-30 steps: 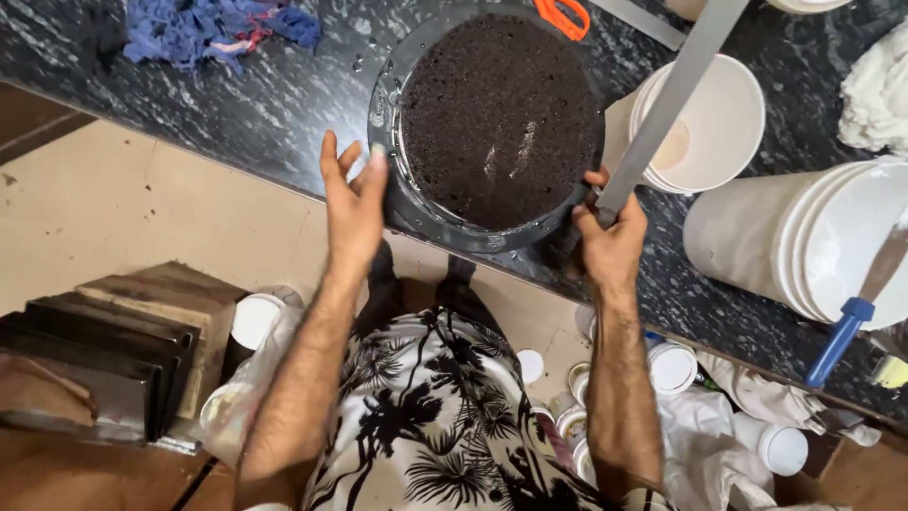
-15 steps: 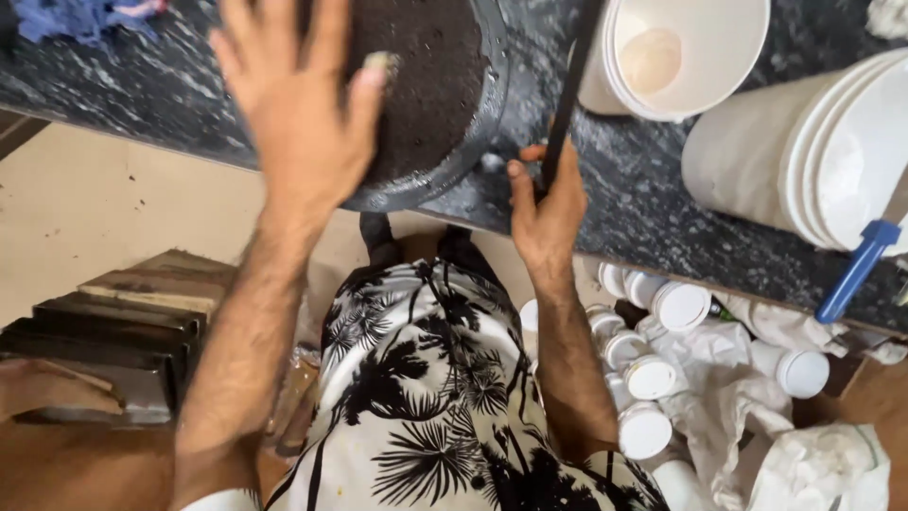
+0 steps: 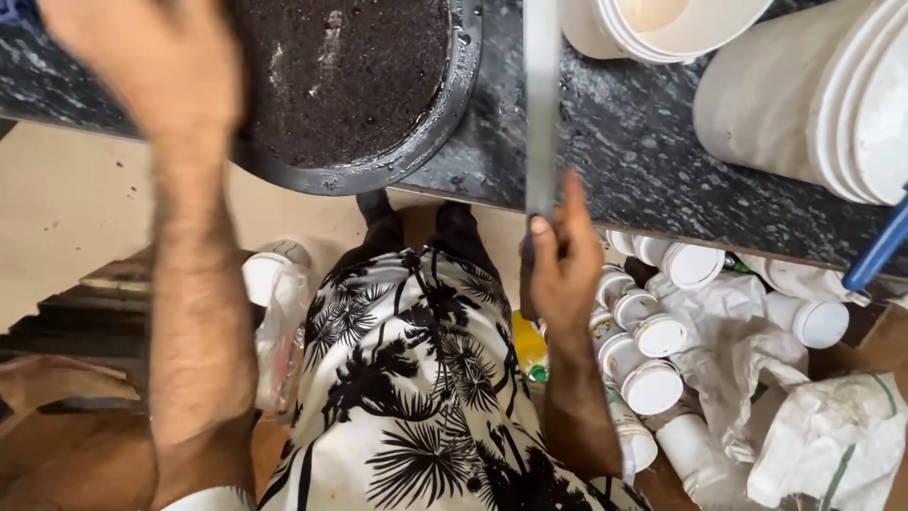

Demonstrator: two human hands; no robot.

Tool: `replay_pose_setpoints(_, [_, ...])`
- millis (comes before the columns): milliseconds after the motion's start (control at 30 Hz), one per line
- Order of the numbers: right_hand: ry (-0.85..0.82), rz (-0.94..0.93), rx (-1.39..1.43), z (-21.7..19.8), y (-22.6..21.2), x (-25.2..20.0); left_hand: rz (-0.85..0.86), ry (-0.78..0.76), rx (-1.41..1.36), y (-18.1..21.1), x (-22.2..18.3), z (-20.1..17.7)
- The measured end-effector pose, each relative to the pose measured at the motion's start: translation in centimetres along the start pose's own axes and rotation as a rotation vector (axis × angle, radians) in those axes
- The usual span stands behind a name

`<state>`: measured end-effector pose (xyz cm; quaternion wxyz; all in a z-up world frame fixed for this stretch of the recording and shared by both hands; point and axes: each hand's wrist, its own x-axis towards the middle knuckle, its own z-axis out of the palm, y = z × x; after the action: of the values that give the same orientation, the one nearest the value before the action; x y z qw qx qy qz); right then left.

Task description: The person pours liquid onto a chocolate cake, trims the edges with a knife, and wipes the counter with a cloth. They then apply white frosting from a bucket and smooth it over the cake using a spatula and a scraper.

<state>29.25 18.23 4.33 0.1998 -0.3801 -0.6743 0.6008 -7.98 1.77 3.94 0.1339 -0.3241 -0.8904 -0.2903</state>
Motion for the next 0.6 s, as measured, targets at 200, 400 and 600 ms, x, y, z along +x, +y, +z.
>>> replay_pose_setpoints(200, [-0.097, 0.054, -0.135, 0.6, -1.5, 4.4, -0.836, -0.061, -1.038, -7.0, -2.6, -0.2])
replay_pose_setpoints(400, [-0.091, 0.050, -0.387, 2.4, -3.2, 6.7, -0.766, -0.126, -1.179, -5.4, -4.6, 1.2])
replay_pose_setpoints(600, [-0.129, -0.012, -0.564, 2.3, -3.6, 4.7, -0.999, 0.065, -1.138, -0.1, -9.3, 1.4])
